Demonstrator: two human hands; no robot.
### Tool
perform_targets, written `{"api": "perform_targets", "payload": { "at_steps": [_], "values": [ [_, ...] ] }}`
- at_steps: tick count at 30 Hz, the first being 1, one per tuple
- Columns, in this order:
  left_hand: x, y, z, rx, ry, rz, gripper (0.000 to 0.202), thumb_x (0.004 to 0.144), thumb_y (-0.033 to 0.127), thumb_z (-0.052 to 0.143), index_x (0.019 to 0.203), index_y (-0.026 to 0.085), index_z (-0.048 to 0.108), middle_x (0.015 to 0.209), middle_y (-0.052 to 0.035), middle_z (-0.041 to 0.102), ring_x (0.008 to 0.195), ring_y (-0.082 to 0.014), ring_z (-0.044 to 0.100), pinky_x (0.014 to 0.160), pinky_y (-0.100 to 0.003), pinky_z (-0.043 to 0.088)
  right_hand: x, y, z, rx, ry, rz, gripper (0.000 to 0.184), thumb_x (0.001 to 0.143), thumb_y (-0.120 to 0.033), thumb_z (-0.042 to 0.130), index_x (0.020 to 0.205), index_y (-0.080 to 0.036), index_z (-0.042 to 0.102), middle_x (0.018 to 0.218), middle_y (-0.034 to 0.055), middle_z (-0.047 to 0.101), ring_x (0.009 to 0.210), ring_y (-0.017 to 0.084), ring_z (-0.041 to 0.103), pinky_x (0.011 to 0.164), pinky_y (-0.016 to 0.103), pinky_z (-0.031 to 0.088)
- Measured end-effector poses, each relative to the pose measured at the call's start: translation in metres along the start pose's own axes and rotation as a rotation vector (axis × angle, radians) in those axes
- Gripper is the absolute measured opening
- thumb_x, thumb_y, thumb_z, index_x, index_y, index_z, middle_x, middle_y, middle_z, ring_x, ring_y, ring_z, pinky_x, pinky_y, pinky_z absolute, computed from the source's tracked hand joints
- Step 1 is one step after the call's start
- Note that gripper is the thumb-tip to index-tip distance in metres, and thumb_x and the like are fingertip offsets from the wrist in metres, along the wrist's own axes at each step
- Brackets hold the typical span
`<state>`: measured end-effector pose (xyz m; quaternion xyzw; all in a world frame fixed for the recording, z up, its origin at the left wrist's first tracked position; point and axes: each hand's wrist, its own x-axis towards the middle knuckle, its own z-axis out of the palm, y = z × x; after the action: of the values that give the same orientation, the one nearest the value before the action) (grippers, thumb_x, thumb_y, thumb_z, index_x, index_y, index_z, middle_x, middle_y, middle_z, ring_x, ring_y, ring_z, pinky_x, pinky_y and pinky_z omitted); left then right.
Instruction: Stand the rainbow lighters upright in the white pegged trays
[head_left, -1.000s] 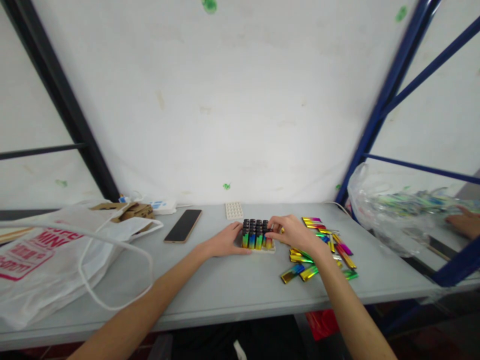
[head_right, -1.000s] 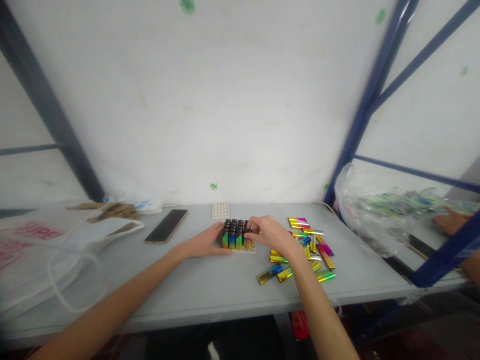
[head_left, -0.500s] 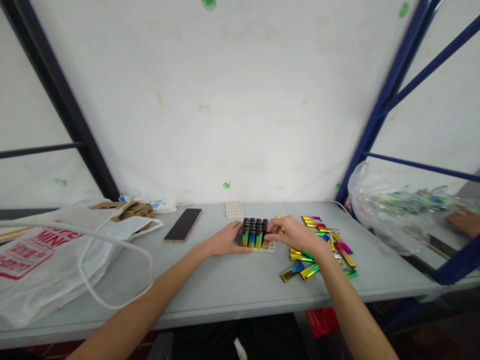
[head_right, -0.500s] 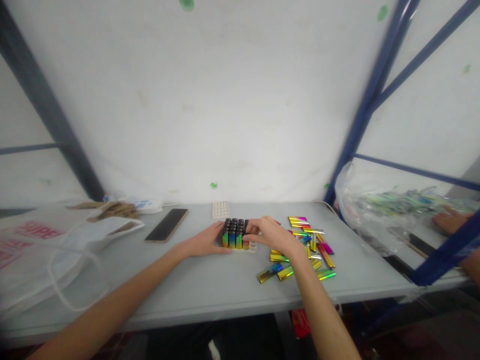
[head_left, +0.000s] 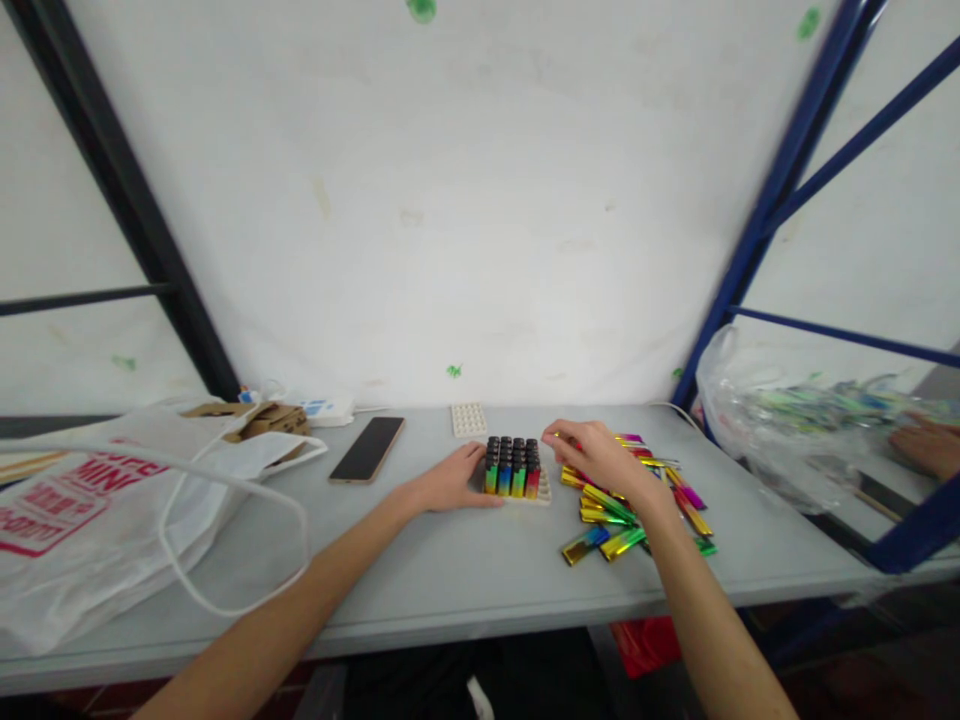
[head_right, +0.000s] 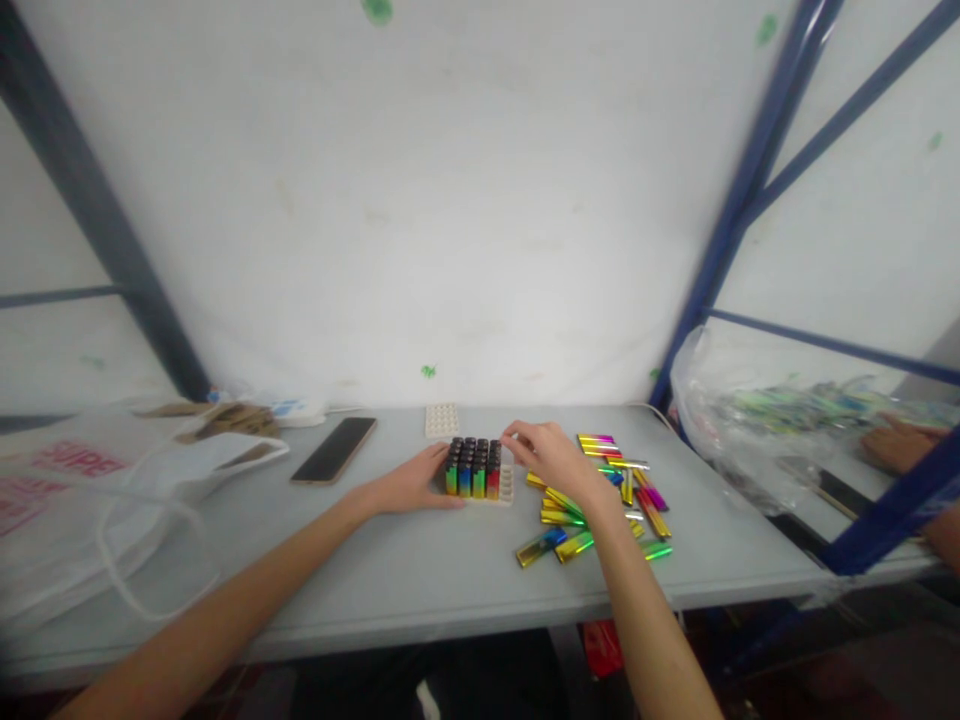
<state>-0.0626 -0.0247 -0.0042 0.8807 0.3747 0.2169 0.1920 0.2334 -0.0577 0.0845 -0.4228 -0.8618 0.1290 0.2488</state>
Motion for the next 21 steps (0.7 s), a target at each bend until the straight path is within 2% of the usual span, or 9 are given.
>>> {"api": "perform_targets", "payload": {
  "at_steps": [2, 6, 10, 13, 16, 19, 21],
  "values": [
    [0.000, -0.001, 0.000, 0.002, 0.005, -0.004, 0.084, 0.076, 0.065, 0.084, 0.140, 0.017, 0.056, 0.139, -0.0163, 0.059, 0.131, -0.0382, 0.055, 0.117, -0.052, 0.042, 0.000, 0.015, -0.003, -0.087, 0.027, 0.028, 0.032, 0.108, -0.036, 0.047, 0.105, -0.018, 0.074, 0.084, 0.0056, 0.076, 0.078, 0.019, 0.069, 0.076, 0.029, 0.049],
    [0.000, -0.002, 0.001, -0.005, 0.010, -0.008, 0.086, 0.075, 0.067, 0.084, 0.141, 0.018, 0.056, 0.140, -0.0160, 0.058, 0.131, -0.0382, 0.055, 0.117, -0.052, 0.043, -0.003, 0.055, 0.003, -0.247, 0.041, 0.147, 0.024, 0.102, -0.029, 0.056, 0.108, -0.014, 0.075, 0.111, 0.0148, 0.075, 0.099, 0.024, 0.070, 0.090, 0.032, 0.049],
    [-0.001, -0.002, 0.001, -0.004, 0.007, -0.014, 0.086, 0.076, 0.067, 0.083, 0.141, 0.017, 0.055, 0.141, -0.0164, 0.058, 0.131, -0.0383, 0.055, 0.117, -0.053, 0.042, -0.005, 0.080, 0.015, -0.260, -0.112, 0.258, 0.030, 0.094, -0.037, 0.071, 0.110, -0.013, 0.076, 0.110, 0.0164, 0.075, 0.096, 0.026, 0.071, 0.087, 0.034, 0.051],
    [-0.001, -0.002, 0.000, 0.003, 0.004, -0.016, 0.086, 0.076, 0.066, 0.083, 0.142, 0.018, 0.055, 0.142, -0.0165, 0.057, 0.131, -0.0383, 0.054, 0.117, -0.054, 0.041, -0.005, 0.086, 0.020, -0.231, -0.199, 0.282, 0.025, 0.088, -0.037, 0.076, 0.100, -0.015, 0.077, 0.100, 0.0135, 0.077, 0.089, 0.027, 0.071, 0.080, 0.034, 0.051],
    [-0.001, -0.002, 0.000, 0.000, 0.009, -0.008, 0.085, 0.076, 0.065, 0.084, 0.142, 0.019, 0.055, 0.141, -0.0157, 0.058, 0.130, -0.0379, 0.055, 0.116, -0.054, 0.042, -0.004, 0.087, 0.022, -0.227, -0.190, 0.279, 0.016, 0.091, -0.032, 0.072, 0.094, -0.016, 0.075, 0.098, 0.0122, 0.078, 0.089, 0.026, 0.071, 0.079, 0.033, 0.049],
    [-0.001, 0.000, -0.001, -0.008, 0.014, -0.011, 0.085, 0.075, 0.065, 0.084, 0.141, 0.019, 0.056, 0.141, -0.0159, 0.059, 0.131, -0.0389, 0.055, 0.117, -0.054, 0.042, -0.003, 0.086, 0.022, -0.162, -0.096, 0.241, 0.023, 0.100, -0.035, 0.059, 0.108, -0.016, 0.070, 0.103, 0.0124, 0.079, 0.090, 0.025, 0.072, 0.079, 0.033, 0.049],
    [-0.001, 0.002, -0.001, -0.012, 0.013, -0.010, 0.085, 0.075, 0.064, 0.084, 0.141, 0.018, 0.057, 0.141, -0.0158, 0.059, 0.131, -0.0396, 0.055, 0.118, -0.053, 0.042, -0.002, 0.081, 0.020, -0.090, -0.019, 0.215, 0.028, 0.104, -0.037, 0.052, 0.118, -0.017, 0.066, 0.099, 0.0108, 0.079, 0.086, 0.023, 0.072, 0.079, 0.032, 0.049]
  ]
}}
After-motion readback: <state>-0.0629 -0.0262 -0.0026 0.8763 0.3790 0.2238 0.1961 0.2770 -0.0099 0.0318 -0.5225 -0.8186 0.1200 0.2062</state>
